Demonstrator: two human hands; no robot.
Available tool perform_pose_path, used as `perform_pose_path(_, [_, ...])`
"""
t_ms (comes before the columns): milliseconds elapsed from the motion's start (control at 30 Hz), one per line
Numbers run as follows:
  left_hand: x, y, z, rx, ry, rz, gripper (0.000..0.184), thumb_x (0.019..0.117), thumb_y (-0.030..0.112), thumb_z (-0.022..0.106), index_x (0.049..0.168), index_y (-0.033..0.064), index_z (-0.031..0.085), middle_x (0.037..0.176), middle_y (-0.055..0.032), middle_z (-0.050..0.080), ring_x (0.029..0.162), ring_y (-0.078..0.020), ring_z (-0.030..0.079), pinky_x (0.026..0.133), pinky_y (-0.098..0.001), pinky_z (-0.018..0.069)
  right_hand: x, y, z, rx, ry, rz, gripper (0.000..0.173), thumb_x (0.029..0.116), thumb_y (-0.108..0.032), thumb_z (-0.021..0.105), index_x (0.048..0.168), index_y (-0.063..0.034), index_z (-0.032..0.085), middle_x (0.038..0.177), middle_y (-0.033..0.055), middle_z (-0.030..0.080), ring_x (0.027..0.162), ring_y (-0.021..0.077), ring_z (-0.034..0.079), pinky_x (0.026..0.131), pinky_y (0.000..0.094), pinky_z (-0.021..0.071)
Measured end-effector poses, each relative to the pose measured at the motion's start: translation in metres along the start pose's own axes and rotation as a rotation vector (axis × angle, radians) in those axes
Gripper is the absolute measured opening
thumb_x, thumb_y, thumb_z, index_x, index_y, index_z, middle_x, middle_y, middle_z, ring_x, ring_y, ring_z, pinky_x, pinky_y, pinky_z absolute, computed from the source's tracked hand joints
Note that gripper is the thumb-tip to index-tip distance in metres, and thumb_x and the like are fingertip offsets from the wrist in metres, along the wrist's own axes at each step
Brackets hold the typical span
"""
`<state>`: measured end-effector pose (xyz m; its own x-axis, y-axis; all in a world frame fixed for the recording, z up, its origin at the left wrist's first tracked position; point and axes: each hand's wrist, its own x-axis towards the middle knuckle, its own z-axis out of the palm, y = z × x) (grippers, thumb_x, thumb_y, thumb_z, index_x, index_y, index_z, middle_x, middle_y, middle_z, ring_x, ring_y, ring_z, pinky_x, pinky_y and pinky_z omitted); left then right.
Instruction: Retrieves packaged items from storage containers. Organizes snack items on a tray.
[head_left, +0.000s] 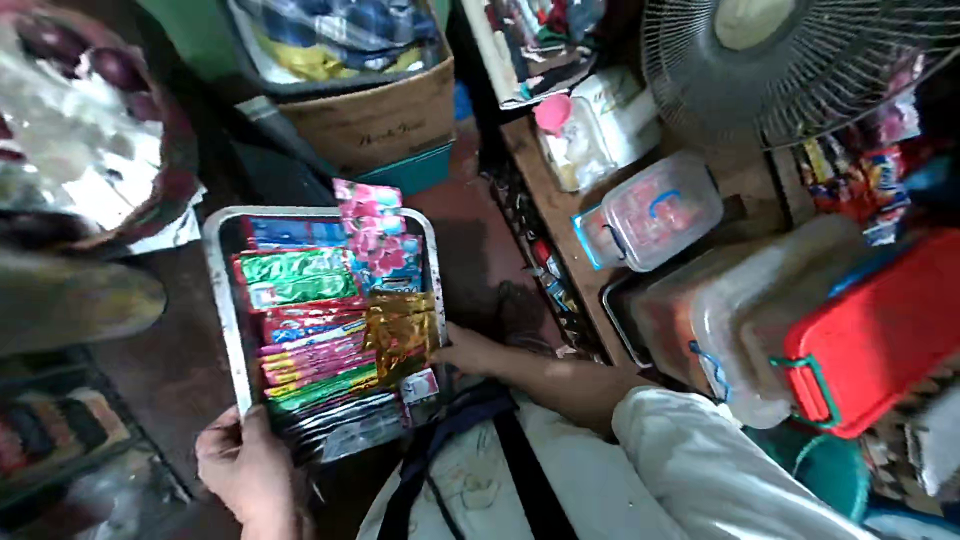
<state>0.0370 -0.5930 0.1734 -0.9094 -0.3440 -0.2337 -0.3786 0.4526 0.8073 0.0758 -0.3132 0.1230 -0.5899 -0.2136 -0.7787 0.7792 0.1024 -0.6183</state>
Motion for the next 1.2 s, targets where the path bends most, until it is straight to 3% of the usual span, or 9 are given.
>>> perform_pose_path(133, [0.03,0.037,0.063,0.199,-0.219,0.154,0.039,0.0951,0.019,0.068,0.126,-0.0039,0.061,0.114,-0.0192,0.066,0.102,-0.0207,0.064,0.092,-0.0397,0.0533,-0.021,0.033,-0.031,0.314,0.161,0.011,0.068,0.1008,-0.019,0.065,0.157,-0.0094,0.028,0.138,0.0208,0.058,0.113,0.0318,0.068,0.086,0.0514,0.0614])
perform_pose_path(300, [0.035,0.101,0.179,0.366,-0.527,0.279,0.034,0.0989,0.021,0.063,0.128,0.0025,0.063,0.12,-0.0209,0.066,0.11,-0.0339,0.064,0.097,-0.0584,0.0499,-0.058,0.069,-0.079,0.611,0.468,0.016,0.064,0.1006,-0.019,0.064,0.155,-0.0114,0.032,0.132,0.0192,0.062,0.107,0.032,0.07,0.082,0.0511,0.0625])
perform_pose_path(533, [-0.017,0.175,0.343,0.546,-0.854,0.438,0.031,0.0997,0.023,0.064,0.127,0.0097,0.067,0.128,-0.0187,0.065,0.12,-0.0375,0.061,0.101,-0.0627,0.0476,-0.104,0.118,-0.146,0.925,0.865,-0.011,0.057,0.1003,-0.015,0.061,0.152,-0.0124,0.037,0.122,0.0187,0.066,0.096,0.0302,0.072,0.075,0.0496,0.0631])
perform_pose_path(767, [-0.068,0.232,0.465,0.736,-1.056,0.604,0.03,0.1016,0.025,0.063,0.127,0.0088,0.066,0.128,-0.0201,0.065,0.121,-0.0405,0.061,0.101,-0.0654,0.0467,-0.112,0.147,-0.204,1.109,1.066,-0.003,0.049,0.1026,-0.014,0.057,0.149,-0.0097,0.041,0.114,0.0188,0.067,0.09,0.028,0.071,0.072,0.0473,0.0614])
perform_pose_path(900, [-0.083,0.244,0.519,0.746,-1.114,0.574,0.034,0.1017,0.026,0.062,0.131,0.009,0.065,0.126,-0.0201,0.067,0.118,-0.0396,0.063,0.1,-0.0639,0.0478,-0.115,0.143,-0.236,1.064,1.254,0.004,0.047,0.1017,-0.01,0.059,0.147,-0.0046,0.048,0.128,0.0176,0.065,0.109,0.0233,0.067,0.092,0.0433,0.0565])
perform_pose_path(967, [-0.087,0.241,0.54,0.694,-1.126,0.529,0.034,0.1012,0.025,0.063,0.131,0.0078,0.065,0.121,-0.0199,0.069,0.114,-0.038,0.065,0.1,-0.062,0.0489,-0.115,0.143,-0.249,1.052,1.319,-0.08,0.051,0.1012,-0.005,0.057,0.149,0.002,0.043,0.14,0.0207,0.057,0.125,0.0225,0.059,0.106,0.0381,0.0494])
perform_pose_path(1033, [-0.093,0.24,0.559,0.638,-1.115,0.512,0.032,0.1002,0.023,0.065,0.129,0.0067,0.066,0.119,-0.0191,0.07,0.112,-0.0358,0.067,0.1,-0.0591,0.0504,-0.112,0.143,-0.259,1.069,1.404,-0.145,0.053,0.0992,-0.001,0.058,0.149,0.0062,0.042,0.144,0.0228,0.055,0.13,0.0213,0.056,0.11,0.0339,0.0464])
perform_pose_path(1167, [-0.106,0.237,0.588,0.532,-1.145,0.464,0.035,0.0995,0.017,0.066,0.132,0.0045,0.063,0.117,-0.0202,0.07,0.105,-0.034,0.069,0.096,-0.0556,0.0534,-0.116,0.143,-0.251,1.034,1.342,-0.254,0.076,0.0994,-0.002,0.054,0.162,0.0034,0.011,0.167,0.0237,0.022,0.151,0.0225,0.034,0.122,0.0321,0.0333])
perform_pose_path(1200, [-0.109,0.233,0.595,0.516,-1.146,0.436,0.036,0.0992,0.017,0.067,0.133,0.005,0.062,0.113,-0.0202,0.07,0.1,-0.0334,0.07,0.092,-0.0552,0.0547,-0.116,0.145,-0.248,0.991,1.318,-0.266,0.079,0.0991,-0.004,0.054,0.163,0.0022,0.008,0.168,0.0227,0.019,0.153,0.022,0.031,0.122,0.0322,0.0332])
